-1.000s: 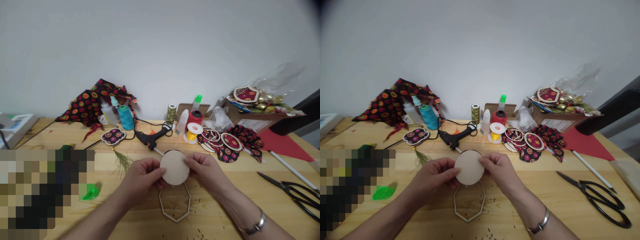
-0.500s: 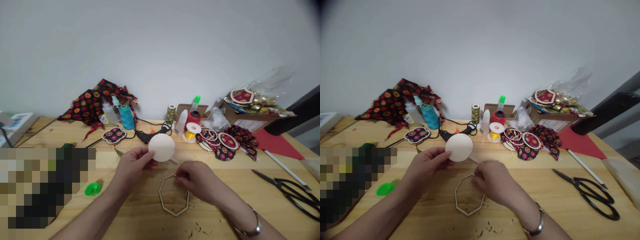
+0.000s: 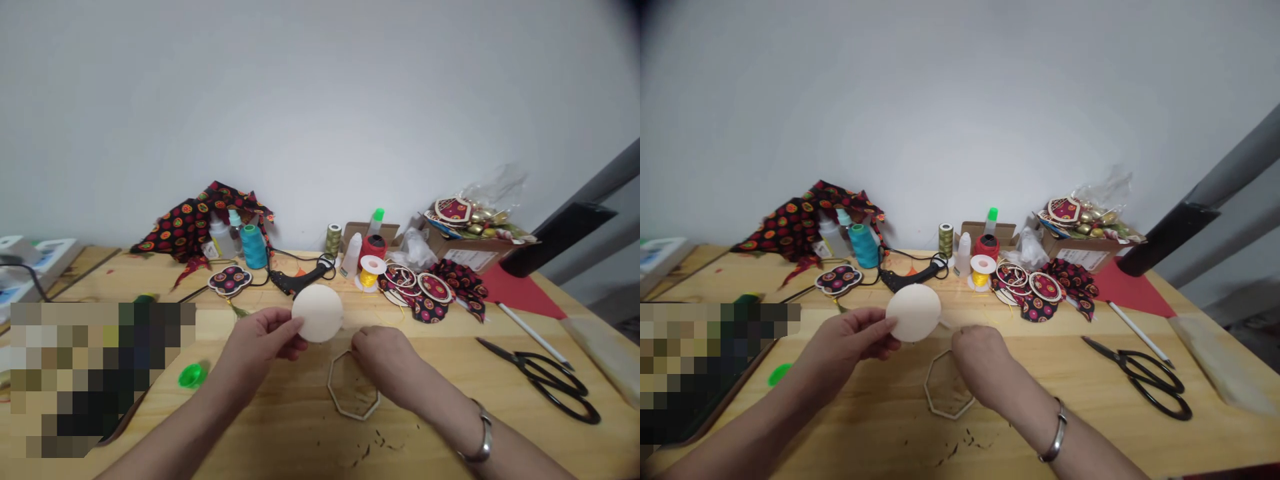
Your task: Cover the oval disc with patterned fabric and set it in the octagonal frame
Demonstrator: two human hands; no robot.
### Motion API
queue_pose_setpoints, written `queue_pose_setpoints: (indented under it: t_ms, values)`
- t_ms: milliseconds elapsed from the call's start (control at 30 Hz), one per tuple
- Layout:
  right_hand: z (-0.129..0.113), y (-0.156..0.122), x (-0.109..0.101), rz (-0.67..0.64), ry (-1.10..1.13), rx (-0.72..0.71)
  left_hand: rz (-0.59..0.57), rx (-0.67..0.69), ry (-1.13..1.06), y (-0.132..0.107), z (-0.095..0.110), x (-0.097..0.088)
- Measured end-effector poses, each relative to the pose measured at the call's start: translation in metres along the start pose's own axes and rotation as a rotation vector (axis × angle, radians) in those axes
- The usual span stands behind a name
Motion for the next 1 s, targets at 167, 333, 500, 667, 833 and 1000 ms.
queue_pose_setpoints:
  t_ms: [167,333,500,667,833,1000]
  values:
    - [0.043,-0.022,-0.010,0.090,-0.052,0.094,-0.055,-0.099,0.073,-0.025,-0.037,0.000]
    - [0.071,-0.039,-0.018,0.160,-0.068,0.141,-0.109,-0.194,0.157,-0.043,-0.071,0.016]
    - [0.066,-0.031,-0.012,0.193,-0.066,0.061,-0.143,-0.183,0.295,-0.045,-0.071,0.028]
    - [0.061,-0.022,-0.011,0.247,-0.033,0.008,-0.162,-0.051,0.484,-0.047,-0.057,0.027]
    - [0.046,-0.032,-0.024,0.326,0.045,0.003,-0.083,0.385,0.893,-0.051,-0.026,0.022]
    - [-0.001,-0.065,-0.034,0.526,0.344,-0.119,0.160,0.955,0.836,-0.073,-0.010,0.005]
Point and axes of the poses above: each hand's wrist, its own y-axis towards the middle knuckle, its own x-axis out of the palm, z = x × y, the point moved 8 cm from there along y, towards the middle knuckle, and after that the axes turned 11 degrees about z, right-handed, at the moved point
